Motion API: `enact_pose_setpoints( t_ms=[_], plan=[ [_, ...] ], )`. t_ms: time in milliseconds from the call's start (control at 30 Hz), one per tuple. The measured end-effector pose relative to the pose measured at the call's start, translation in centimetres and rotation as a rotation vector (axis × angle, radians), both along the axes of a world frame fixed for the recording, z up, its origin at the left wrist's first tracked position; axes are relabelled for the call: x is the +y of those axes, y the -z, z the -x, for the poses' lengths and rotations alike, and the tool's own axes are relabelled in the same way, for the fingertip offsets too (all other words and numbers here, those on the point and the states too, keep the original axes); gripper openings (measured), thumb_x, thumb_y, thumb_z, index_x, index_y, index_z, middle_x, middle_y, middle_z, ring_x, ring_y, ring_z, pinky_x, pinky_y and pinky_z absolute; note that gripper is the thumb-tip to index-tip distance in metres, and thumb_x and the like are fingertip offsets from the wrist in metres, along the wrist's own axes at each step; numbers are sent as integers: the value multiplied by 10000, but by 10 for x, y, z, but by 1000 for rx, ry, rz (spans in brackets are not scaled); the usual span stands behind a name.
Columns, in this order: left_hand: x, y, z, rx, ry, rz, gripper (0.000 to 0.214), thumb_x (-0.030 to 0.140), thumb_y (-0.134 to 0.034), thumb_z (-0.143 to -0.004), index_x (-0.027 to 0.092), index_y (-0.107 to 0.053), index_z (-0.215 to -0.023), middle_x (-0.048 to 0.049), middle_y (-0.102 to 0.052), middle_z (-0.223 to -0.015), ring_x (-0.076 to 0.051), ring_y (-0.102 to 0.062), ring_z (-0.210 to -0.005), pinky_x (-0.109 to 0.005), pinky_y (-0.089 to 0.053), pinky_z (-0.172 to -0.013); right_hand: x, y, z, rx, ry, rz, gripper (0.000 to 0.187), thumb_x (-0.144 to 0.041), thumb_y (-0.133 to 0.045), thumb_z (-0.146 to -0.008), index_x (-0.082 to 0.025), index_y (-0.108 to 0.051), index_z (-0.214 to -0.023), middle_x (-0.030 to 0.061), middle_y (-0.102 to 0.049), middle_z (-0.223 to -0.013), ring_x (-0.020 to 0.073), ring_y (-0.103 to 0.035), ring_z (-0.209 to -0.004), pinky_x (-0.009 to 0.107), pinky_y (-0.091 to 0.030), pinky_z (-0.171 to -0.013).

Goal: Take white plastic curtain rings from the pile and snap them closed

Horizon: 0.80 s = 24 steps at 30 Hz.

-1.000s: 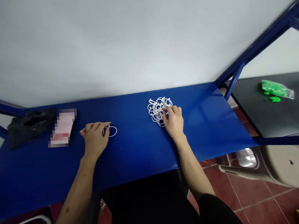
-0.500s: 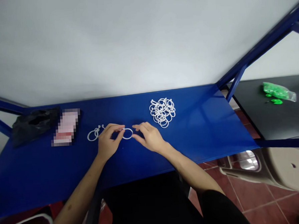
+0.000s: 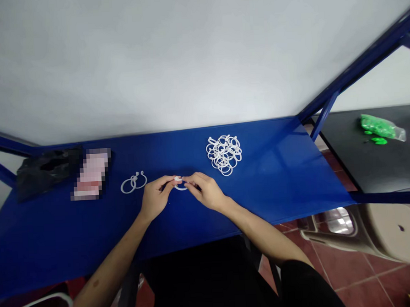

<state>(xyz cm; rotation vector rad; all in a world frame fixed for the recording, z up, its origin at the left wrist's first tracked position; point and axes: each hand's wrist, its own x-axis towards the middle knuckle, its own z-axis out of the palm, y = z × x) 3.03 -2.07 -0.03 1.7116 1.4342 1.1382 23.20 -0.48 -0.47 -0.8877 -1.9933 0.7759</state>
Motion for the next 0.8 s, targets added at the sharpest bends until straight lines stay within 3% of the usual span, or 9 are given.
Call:
enact_pose_setpoints(
  t_ms=[233,400,500,600,700,800],
  plan=[
    [-6,6,-2,100,13,-123,197,254,-560,-970,236,-728,-867,-9,-764,-858,-152,-719,-789,-291,-560,-746,-3,-2,1,-52,-99,-40,173,-244,-491,-1041,-199,-658,-1030,66,-700,-898,180,-645,-810,347,-561,-778],
    [0,1,-1,185,94,-198,164,256,-559,-978,236,-723,-982,-25,-757,-916,-161,-702,-837,-302,-558,-785,1,-5,-2,-100,-82,-85,186,-242,-489,-1041,-207,-649,-1130,70,-708,-949,186,-652,-849,351,-566,-787],
    [7,-4,11,334,40,-293,197,273,-583,-966,244,-704,-1118,-49,-752,-1012,-210,-671,-959,-387,-535,-911,10,-8,-11,-133,77,-144,169,-236,-514,-1027,-216,-666,-1099,73,-707,-997,191,-658,-911,361,-565,-829],
    [12,-6,37,532,-210,-336,251,263,-565,-954,228,-692,-1168,-94,-721,-1067,-268,-622,-1031,-467,-483,-964,22,-13,-31,-183,375,-211,156,-251,-544,-1008,-210,-692,-1035,86,-680,-1000,211,-640,-942,378,-551,-832],
    [13,-5,61,690,-394,-226,296,239,-561,-905,209,-698,-1166,-127,-690,-1084,-330,-573,-1073,-507,-450,-924,33,-16,-55,-274,606,-225,165,-257,-552,-993,-193,-704,-1004,91,-664,-954,220,-602,-906,382,-524,-819],
    [12,-5,73,842,-429,-4,356,247,-554,-870,193,-693,-1193,-149,-668,-1136,-375,-535,-1101,-530,-421,-891,40,-15,-73,-376,701,-205,170,-241,-550,-971,-178,-698,-1025,79,-667,-902,219,-554,-843,383,-490,-810]
  ],
)
